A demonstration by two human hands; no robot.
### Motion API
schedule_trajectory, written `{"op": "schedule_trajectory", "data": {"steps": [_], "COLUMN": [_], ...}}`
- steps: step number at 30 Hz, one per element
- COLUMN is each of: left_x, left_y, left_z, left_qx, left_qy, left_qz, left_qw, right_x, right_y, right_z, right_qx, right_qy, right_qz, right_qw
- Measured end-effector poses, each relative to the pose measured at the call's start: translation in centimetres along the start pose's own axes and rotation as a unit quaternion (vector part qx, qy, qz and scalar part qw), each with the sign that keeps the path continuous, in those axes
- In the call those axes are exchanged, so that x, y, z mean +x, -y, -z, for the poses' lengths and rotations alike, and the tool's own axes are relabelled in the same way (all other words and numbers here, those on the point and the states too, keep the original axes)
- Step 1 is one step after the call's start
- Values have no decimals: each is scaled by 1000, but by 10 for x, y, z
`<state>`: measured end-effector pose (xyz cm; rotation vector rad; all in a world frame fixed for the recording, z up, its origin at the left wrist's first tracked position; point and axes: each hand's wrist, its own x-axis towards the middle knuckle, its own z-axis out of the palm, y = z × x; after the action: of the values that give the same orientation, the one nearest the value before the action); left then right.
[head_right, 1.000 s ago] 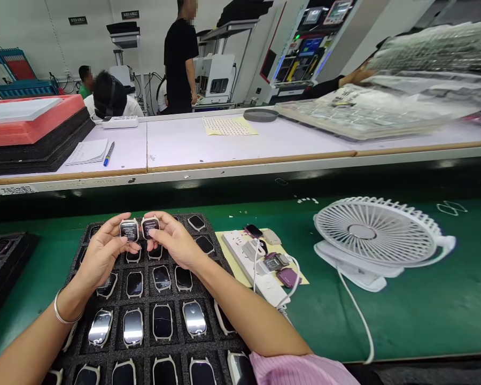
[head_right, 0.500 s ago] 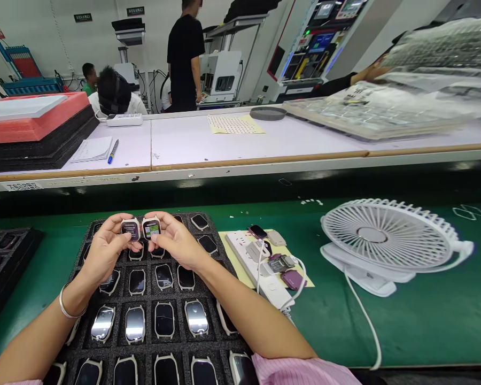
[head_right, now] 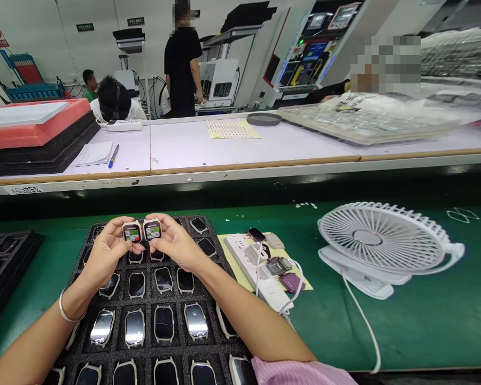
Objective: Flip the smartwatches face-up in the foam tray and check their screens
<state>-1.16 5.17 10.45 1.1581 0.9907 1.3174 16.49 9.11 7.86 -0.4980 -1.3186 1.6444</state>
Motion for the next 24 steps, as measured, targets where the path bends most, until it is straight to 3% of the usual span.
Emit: {"op": "schedule_trajectory", "data": {"steps": [7, 24], "left_x": [-1, -2], "left_y": [-1, -1], "left_z": [1, 2], "left_qx": [-24, -15], "left_qy": [-5, 11], "left_qz": [37, 32], "left_qw": [999, 999], "right_x": [2, 1], "right_y": [-3, 0], "right_z": [-1, -2], "right_qx": [36, 5], "right_qy": [-39, -36], "right_qz": [-33, -23], "right_qw": [998, 999]}}
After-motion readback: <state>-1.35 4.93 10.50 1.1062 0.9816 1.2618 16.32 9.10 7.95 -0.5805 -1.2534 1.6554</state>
